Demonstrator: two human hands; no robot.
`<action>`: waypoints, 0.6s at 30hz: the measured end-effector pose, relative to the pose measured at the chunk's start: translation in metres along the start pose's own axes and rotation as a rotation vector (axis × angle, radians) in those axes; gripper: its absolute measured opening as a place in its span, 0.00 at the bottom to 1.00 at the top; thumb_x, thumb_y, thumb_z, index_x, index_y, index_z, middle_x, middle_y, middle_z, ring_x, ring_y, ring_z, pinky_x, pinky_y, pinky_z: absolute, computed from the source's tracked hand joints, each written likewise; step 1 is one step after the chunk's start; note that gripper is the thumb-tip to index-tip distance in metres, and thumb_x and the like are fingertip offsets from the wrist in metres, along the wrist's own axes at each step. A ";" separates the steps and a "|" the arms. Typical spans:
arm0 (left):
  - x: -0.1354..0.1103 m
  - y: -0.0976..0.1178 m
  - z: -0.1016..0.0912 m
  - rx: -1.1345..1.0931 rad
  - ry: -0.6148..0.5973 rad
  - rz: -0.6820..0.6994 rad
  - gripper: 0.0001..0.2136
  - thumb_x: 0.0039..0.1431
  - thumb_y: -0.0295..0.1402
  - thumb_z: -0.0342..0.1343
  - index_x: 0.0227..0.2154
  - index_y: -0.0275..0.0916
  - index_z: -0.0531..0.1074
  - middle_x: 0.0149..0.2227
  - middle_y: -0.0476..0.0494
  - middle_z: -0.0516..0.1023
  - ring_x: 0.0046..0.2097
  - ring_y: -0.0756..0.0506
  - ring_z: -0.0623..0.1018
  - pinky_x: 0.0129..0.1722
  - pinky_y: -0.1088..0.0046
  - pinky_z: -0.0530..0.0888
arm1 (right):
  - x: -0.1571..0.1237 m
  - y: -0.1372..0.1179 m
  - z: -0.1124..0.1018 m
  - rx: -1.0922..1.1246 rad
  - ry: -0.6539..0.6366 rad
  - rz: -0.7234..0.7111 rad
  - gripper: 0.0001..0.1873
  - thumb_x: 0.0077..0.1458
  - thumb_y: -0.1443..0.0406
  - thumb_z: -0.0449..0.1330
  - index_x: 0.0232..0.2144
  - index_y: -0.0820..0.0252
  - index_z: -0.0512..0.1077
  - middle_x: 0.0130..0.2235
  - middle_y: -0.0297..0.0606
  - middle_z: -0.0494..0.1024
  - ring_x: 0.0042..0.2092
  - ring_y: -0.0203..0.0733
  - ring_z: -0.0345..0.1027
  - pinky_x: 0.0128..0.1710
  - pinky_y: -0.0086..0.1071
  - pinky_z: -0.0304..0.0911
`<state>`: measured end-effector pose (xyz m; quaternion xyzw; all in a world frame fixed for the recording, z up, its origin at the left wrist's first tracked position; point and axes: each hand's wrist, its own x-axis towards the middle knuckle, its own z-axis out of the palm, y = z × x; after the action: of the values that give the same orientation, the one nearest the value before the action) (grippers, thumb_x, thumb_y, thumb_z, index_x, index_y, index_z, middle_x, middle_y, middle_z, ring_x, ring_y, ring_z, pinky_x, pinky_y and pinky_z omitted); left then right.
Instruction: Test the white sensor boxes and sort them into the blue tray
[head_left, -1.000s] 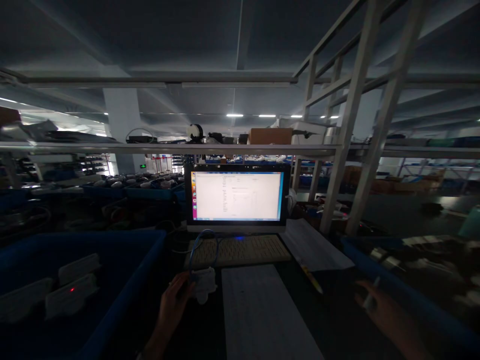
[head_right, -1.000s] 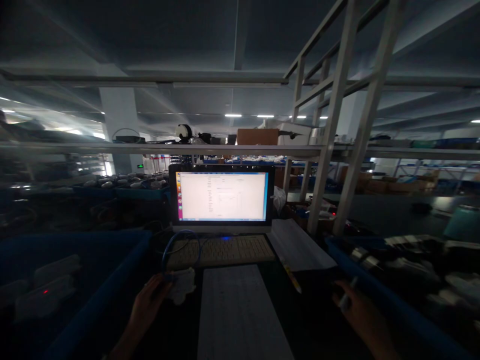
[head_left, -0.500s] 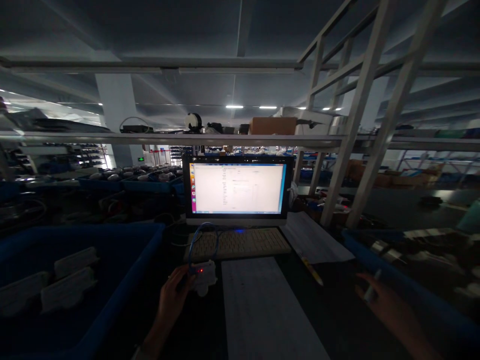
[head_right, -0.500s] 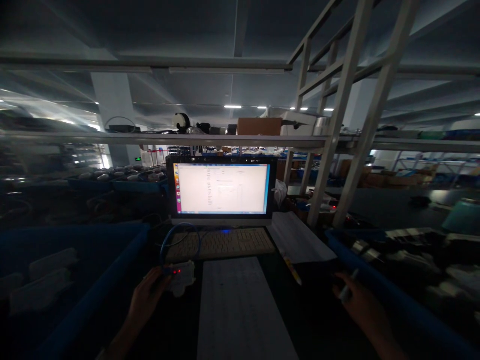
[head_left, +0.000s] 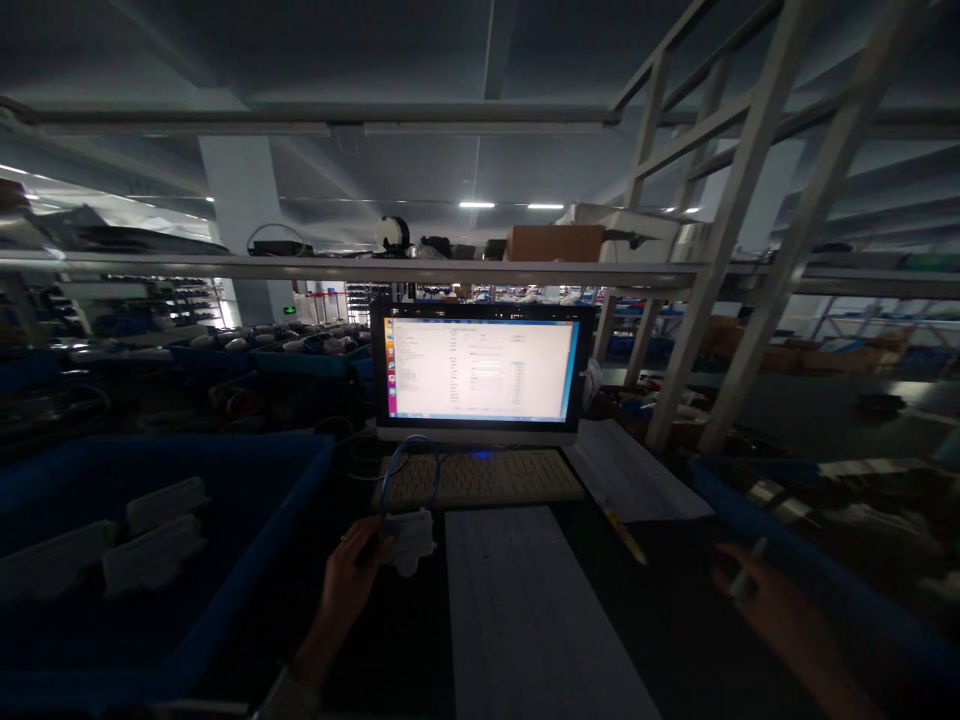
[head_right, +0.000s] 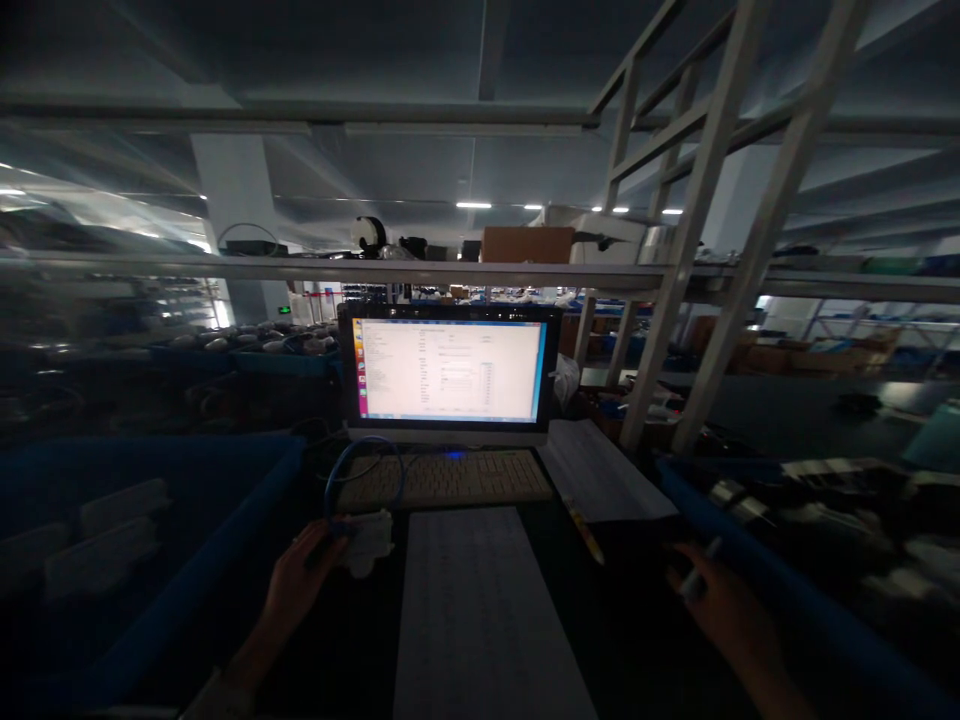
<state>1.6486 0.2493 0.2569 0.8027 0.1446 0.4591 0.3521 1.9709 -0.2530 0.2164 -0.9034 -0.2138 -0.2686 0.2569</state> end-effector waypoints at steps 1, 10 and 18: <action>0.000 0.000 0.000 0.001 0.004 0.001 0.14 0.51 0.44 0.55 0.33 0.40 0.77 0.37 0.41 0.81 0.40 0.42 0.80 0.41 0.64 0.77 | 0.000 0.001 0.001 -0.001 0.001 -0.003 0.21 0.43 0.50 0.54 0.36 0.54 0.73 0.36 0.44 0.80 0.34 0.54 0.75 0.33 0.44 0.70; 0.006 0.009 -0.002 -0.032 0.095 -0.099 0.18 0.48 0.49 0.57 0.32 0.40 0.75 0.36 0.42 0.80 0.40 0.41 0.80 0.43 0.63 0.76 | 0.001 -0.009 -0.004 -0.120 0.132 -0.177 0.25 0.49 0.48 0.52 0.40 0.59 0.71 0.39 0.49 0.78 0.41 0.57 0.72 0.41 0.48 0.67; 0.034 0.003 -0.004 -0.089 0.305 -0.324 0.22 0.41 0.50 0.57 0.35 0.38 0.71 0.31 0.42 0.79 0.33 0.42 0.79 0.31 0.68 0.75 | -0.002 -0.038 -0.024 -0.188 0.183 -0.194 0.23 0.54 0.50 0.50 0.42 0.60 0.70 0.42 0.51 0.75 0.45 0.57 0.68 0.42 0.48 0.66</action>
<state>1.6633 0.2678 0.2815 0.6739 0.3028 0.5185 0.4305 1.9407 -0.2381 0.2457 -0.8702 -0.2497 -0.3923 0.1627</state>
